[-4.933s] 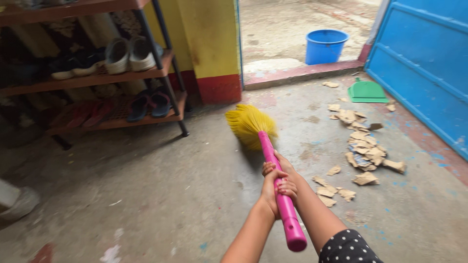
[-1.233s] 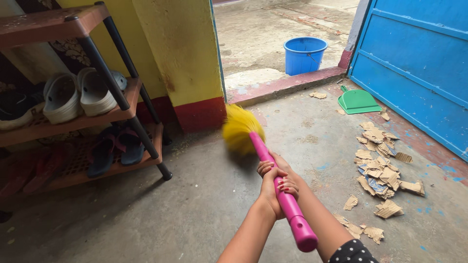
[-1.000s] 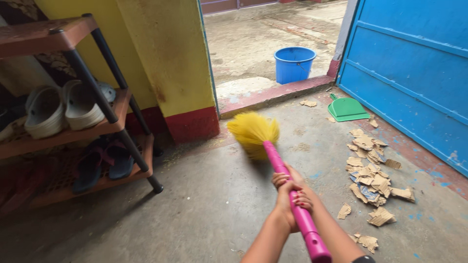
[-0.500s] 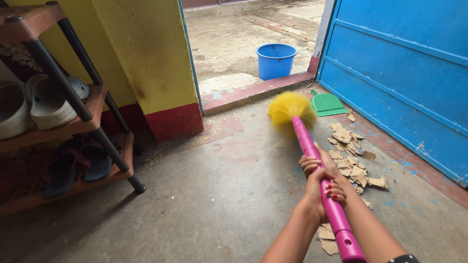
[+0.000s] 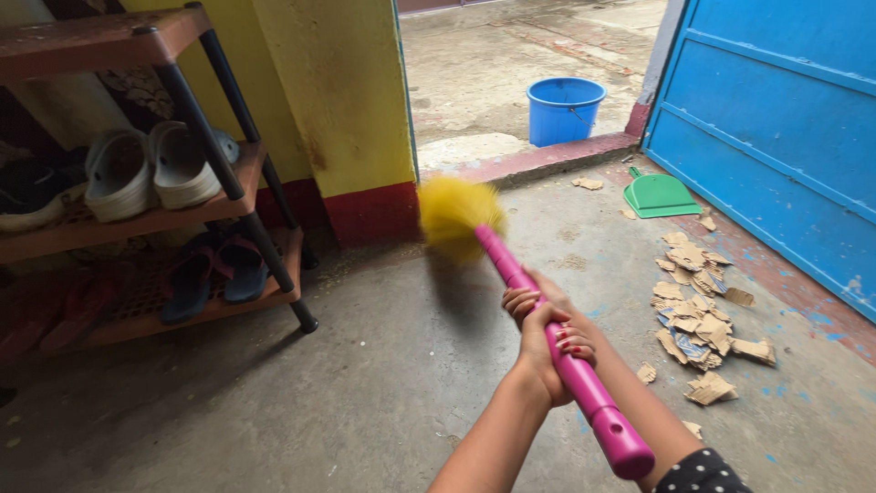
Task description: The person sweeps pieces of cardboard across the floor using a broom with a yellow brush and a pink handle.
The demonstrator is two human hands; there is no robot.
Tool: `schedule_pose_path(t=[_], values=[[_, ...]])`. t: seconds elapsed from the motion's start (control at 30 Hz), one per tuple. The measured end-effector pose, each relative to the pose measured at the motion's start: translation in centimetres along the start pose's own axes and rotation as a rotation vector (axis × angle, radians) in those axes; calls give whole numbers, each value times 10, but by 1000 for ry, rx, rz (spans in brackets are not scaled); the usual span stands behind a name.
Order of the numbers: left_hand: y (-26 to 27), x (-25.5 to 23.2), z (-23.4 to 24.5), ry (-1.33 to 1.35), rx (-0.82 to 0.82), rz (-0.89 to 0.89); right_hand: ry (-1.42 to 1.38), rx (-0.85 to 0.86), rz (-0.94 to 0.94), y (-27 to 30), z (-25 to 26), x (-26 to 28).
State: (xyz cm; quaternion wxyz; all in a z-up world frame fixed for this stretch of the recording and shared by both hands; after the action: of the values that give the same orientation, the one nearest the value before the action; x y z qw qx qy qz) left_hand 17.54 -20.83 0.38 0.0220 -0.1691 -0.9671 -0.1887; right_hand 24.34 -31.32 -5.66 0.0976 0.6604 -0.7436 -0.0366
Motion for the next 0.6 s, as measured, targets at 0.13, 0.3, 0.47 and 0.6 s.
schedule_pose_path(t=[0.13, 0.3, 0.47, 0.6], values=[[-5, -13, 16, 46, -70, -68, -160, -16, -137, -9, 26, -12], [-53, 11, 30, 27, -28, 24, -123, 10, -94, 21, 59, 25], [-110, 56, 42, 88, 16, 214, -132, -91, 65, 80, 122, 85], [-149, 81, 50, -98, 34, 176, 260, -159, 306, 138, 146, 130]])
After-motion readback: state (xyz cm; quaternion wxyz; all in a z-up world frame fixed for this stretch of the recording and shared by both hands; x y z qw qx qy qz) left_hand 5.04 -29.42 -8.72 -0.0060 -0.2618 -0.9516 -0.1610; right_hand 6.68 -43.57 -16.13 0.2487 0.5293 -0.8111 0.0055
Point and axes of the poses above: each hand's wrist, its own y-axis away from the middle knuckle, its own z-axis out of the back of the hand, x = y × z, the point moved 7 cm from there along -y, towards the middle knuckle, and after that the axes turned 4 degrees about y, right-handed, at the moved point
